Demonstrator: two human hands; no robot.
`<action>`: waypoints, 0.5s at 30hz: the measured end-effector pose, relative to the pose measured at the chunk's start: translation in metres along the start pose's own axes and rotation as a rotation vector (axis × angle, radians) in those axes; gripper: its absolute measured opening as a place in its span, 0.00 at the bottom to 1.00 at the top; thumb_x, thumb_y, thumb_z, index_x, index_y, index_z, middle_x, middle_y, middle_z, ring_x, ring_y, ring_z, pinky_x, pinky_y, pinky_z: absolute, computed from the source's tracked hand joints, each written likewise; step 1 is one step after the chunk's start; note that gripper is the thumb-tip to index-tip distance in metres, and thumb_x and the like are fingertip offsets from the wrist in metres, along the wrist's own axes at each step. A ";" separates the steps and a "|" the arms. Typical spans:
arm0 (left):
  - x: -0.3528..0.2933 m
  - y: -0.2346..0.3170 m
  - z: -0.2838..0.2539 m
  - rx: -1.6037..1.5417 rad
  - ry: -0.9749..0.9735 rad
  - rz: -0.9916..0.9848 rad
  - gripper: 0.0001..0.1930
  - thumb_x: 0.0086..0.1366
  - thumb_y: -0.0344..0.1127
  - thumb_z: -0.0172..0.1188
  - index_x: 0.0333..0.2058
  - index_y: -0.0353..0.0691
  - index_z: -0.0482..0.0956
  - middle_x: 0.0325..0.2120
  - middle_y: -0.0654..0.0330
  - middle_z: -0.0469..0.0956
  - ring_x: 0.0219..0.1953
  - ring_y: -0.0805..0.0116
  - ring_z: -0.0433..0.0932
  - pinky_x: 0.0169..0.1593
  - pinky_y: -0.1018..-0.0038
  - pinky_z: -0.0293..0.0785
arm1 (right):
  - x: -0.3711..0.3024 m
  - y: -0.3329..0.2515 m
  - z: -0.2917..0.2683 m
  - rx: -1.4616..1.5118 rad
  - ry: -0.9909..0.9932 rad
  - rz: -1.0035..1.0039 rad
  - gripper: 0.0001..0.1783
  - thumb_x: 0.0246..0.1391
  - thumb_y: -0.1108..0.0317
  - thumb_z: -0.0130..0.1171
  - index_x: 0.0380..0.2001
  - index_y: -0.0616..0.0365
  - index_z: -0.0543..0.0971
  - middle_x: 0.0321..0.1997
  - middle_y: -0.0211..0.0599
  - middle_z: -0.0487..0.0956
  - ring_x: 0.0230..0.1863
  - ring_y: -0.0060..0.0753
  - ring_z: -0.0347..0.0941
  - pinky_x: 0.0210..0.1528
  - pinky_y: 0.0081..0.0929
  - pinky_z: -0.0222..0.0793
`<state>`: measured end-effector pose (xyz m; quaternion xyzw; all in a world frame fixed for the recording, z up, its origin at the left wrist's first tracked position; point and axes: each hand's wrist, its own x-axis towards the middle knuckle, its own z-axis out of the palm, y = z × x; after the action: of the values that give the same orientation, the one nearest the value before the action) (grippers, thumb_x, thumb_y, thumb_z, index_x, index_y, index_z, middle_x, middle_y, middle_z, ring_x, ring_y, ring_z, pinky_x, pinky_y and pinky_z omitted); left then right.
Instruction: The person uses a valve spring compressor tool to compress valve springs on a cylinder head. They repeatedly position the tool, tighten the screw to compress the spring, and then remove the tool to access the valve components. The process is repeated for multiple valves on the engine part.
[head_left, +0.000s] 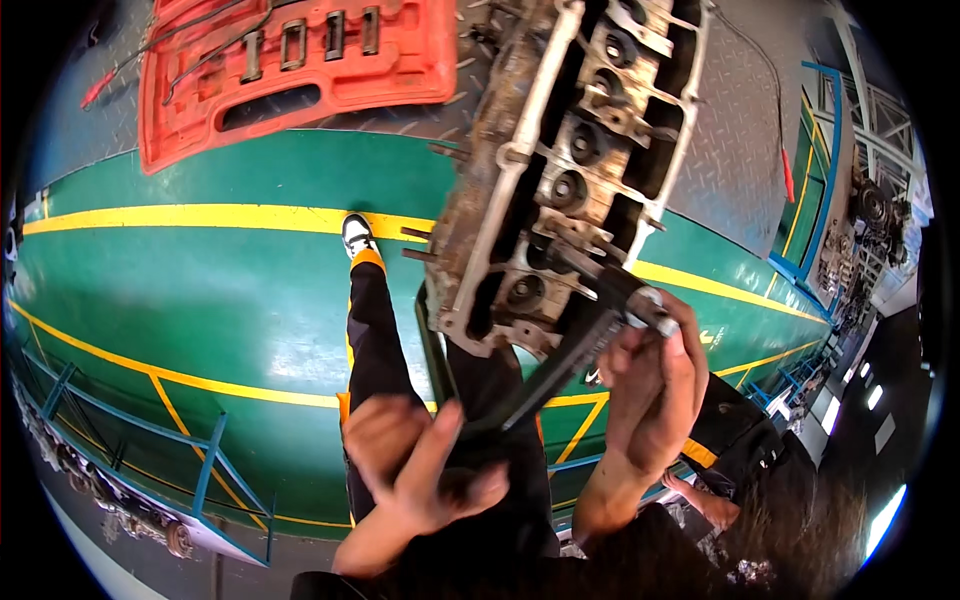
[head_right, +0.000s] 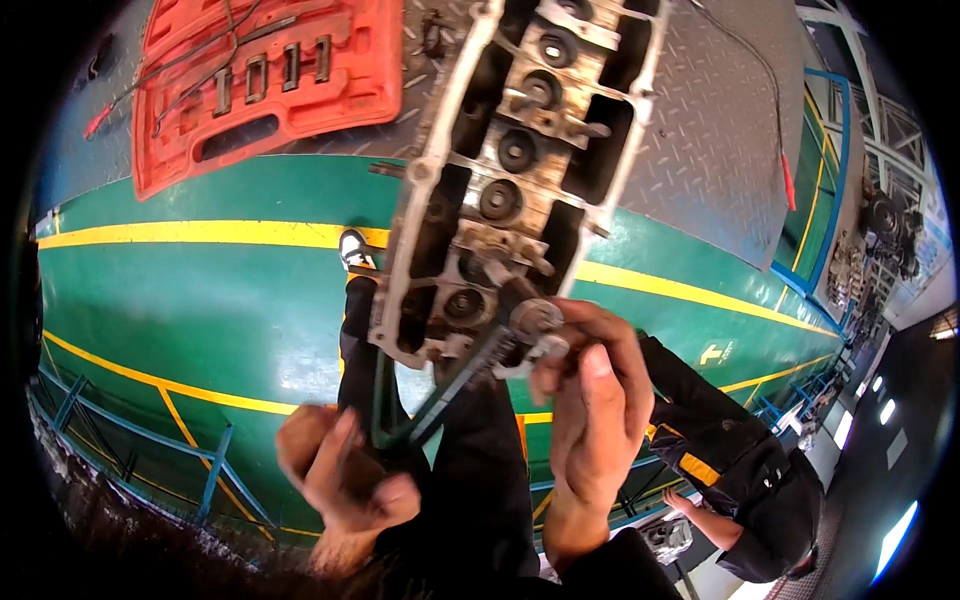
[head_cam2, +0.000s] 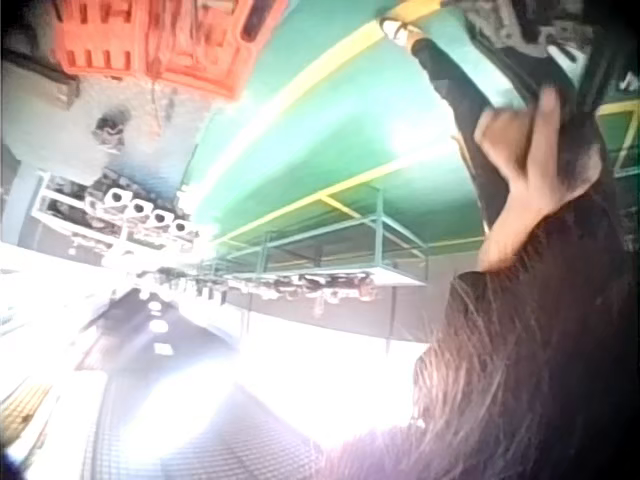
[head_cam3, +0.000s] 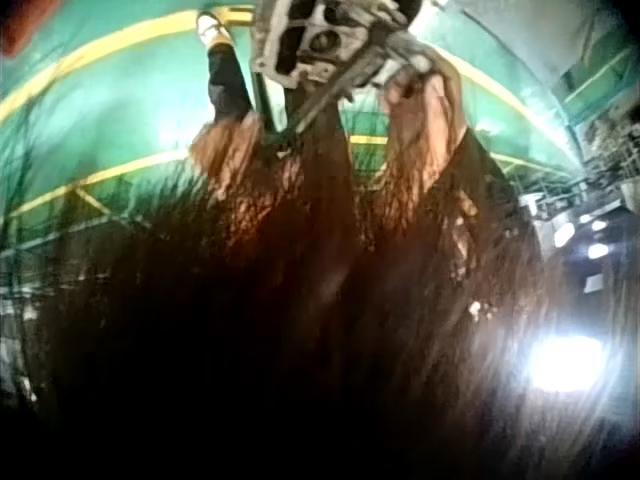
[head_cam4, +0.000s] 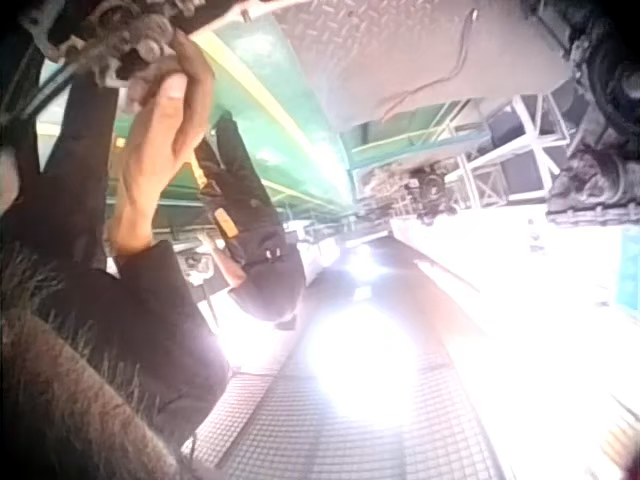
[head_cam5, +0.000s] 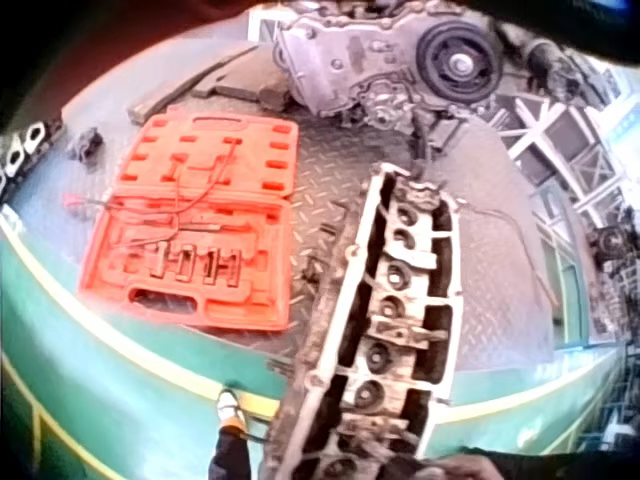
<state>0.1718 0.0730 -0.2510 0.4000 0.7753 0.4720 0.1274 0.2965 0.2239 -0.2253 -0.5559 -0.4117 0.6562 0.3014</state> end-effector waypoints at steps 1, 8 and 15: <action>-0.006 0.002 0.004 -0.089 0.050 0.097 0.22 0.56 0.43 0.68 0.45 0.33 0.81 0.32 0.59 0.72 0.35 0.59 0.70 0.39 0.64 0.69 | -0.003 -0.006 -0.007 0.113 -0.087 0.067 0.29 0.67 0.52 0.47 0.58 0.68 0.71 0.44 0.45 0.77 0.36 0.36 0.71 0.35 0.31 0.66; -0.020 0.061 0.047 -0.044 -0.088 0.125 0.16 0.53 0.21 0.69 0.42 0.32 0.81 0.30 0.58 0.75 0.27 0.64 0.73 0.32 0.69 0.70 | -0.019 -0.007 -0.050 0.579 -0.467 0.406 0.40 0.68 0.45 0.39 0.67 0.72 0.61 0.67 0.60 0.68 0.68 0.57 0.64 0.70 0.47 0.56; -0.035 0.087 0.100 -0.175 -0.010 -0.141 0.18 0.54 0.17 0.69 0.44 0.30 0.78 0.35 0.51 0.78 0.32 0.62 0.79 0.32 0.73 0.76 | -0.028 -0.005 -0.081 0.399 -0.542 0.271 0.44 0.69 0.40 0.38 0.68 0.74 0.57 0.71 0.61 0.62 0.73 0.56 0.57 0.74 0.46 0.48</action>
<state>0.2952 0.1308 -0.2375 0.3341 0.7567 0.5257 0.1985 0.3813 0.2188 -0.2113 -0.3416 -0.2629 0.8812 0.1941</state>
